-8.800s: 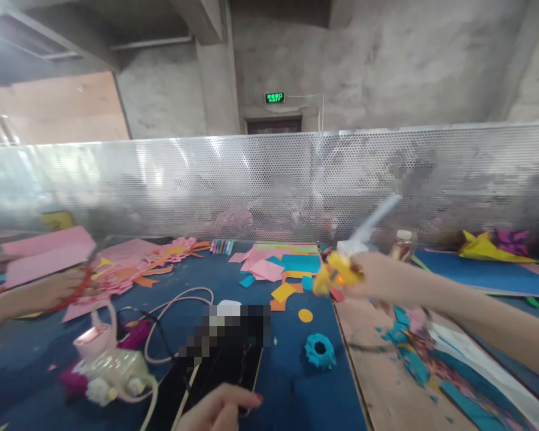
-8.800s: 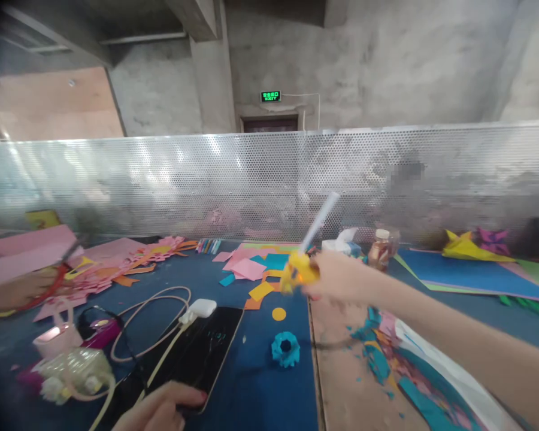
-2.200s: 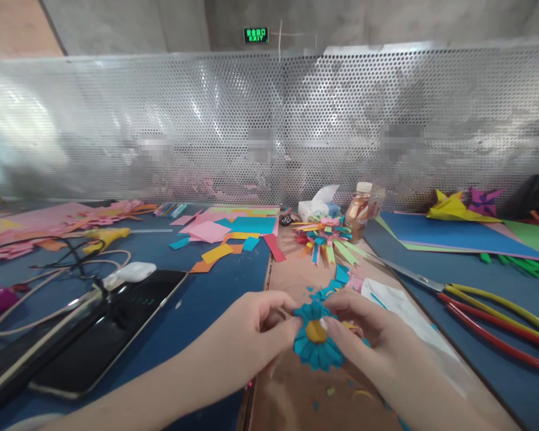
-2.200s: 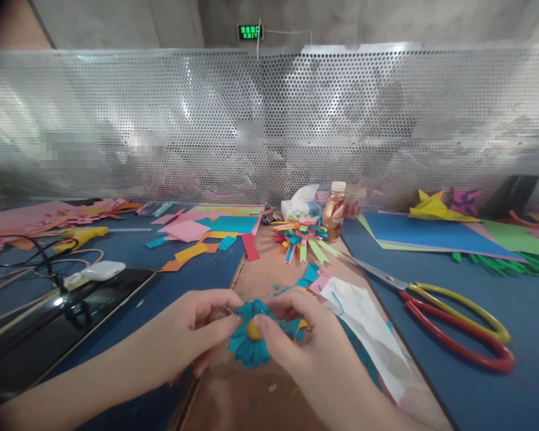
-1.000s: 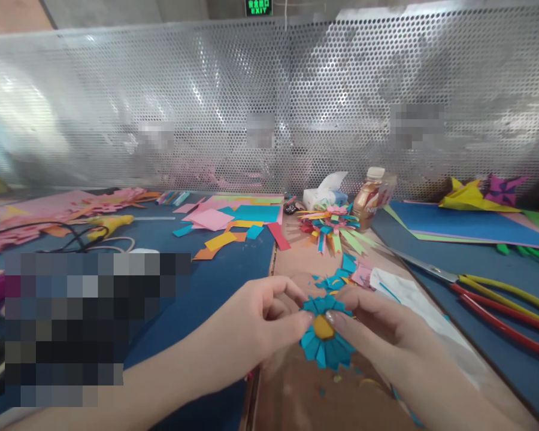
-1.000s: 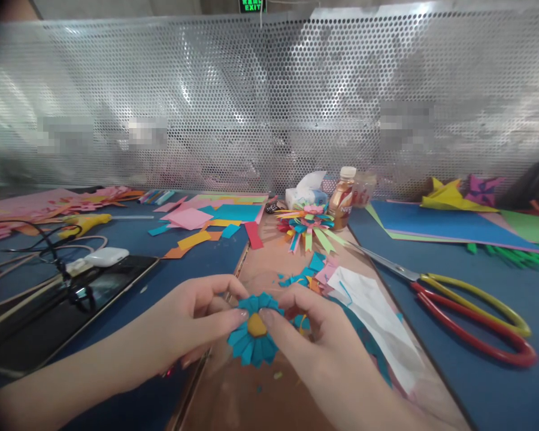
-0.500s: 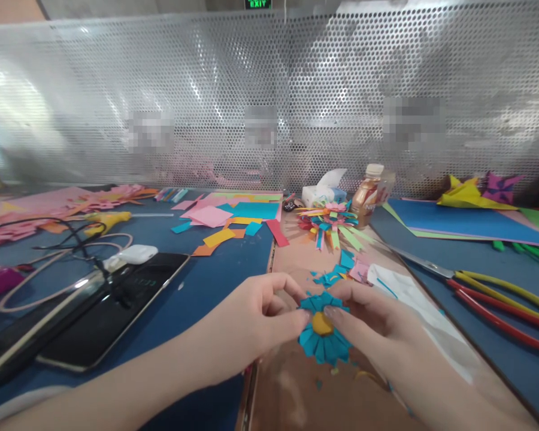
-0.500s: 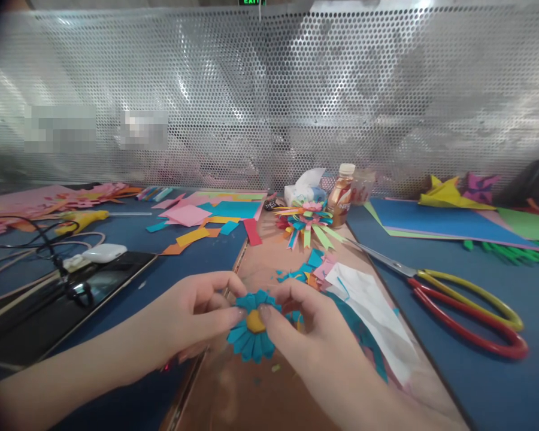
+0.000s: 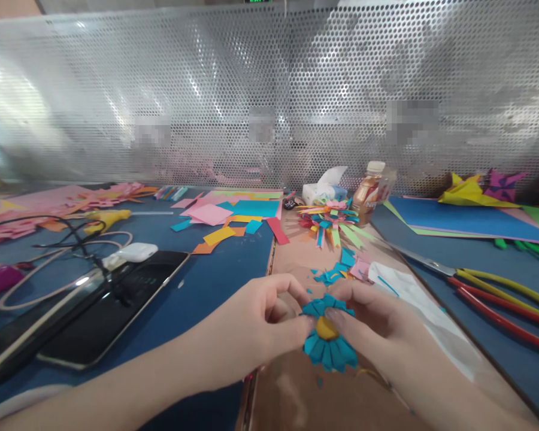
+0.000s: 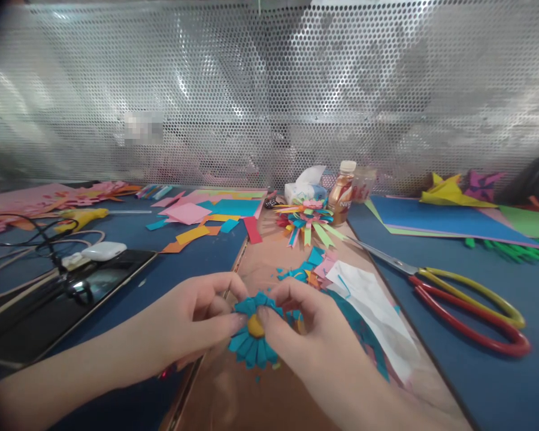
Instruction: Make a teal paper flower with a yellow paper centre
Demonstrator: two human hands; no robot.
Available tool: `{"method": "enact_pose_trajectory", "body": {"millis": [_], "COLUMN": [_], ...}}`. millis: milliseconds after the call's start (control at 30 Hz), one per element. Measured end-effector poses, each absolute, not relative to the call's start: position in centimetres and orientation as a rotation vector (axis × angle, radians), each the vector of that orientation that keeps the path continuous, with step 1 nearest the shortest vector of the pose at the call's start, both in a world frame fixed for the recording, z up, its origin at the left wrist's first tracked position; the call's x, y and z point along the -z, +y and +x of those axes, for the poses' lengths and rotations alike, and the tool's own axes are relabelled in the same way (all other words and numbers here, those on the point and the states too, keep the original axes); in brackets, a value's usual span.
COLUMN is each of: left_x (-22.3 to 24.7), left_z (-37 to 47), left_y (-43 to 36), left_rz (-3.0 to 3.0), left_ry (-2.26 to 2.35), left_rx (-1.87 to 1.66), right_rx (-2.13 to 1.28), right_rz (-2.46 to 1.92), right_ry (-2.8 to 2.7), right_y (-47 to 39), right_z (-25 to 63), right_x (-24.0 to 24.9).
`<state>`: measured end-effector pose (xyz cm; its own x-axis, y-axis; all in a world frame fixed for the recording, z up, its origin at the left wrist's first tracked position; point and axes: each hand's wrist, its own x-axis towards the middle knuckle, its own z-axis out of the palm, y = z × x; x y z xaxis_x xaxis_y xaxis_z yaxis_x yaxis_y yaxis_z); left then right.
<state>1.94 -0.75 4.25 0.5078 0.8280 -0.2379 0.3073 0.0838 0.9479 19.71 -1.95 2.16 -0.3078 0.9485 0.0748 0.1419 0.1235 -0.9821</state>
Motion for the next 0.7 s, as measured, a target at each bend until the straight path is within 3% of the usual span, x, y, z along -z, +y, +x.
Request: {"method": "enact_pose_trajectory", "body": {"millis": [533,700], "left_x": [-4.3,-4.2], "left_z": [1.9,1.8], "left_y": [-1.0,-1.2], "left_rz": [1.503,1.545], "left_ry": [0.932,0.994], "left_rx": [-0.515,-0.583], "right_rx": [-1.045,-0.705], "right_rz": [-1.139,-1.135], "right_ry": [-1.894,-2.029], "right_y": [-2.9,-3.1], "right_z": [20.5,20.1], "right_x": [-2.8,-3.5]}}
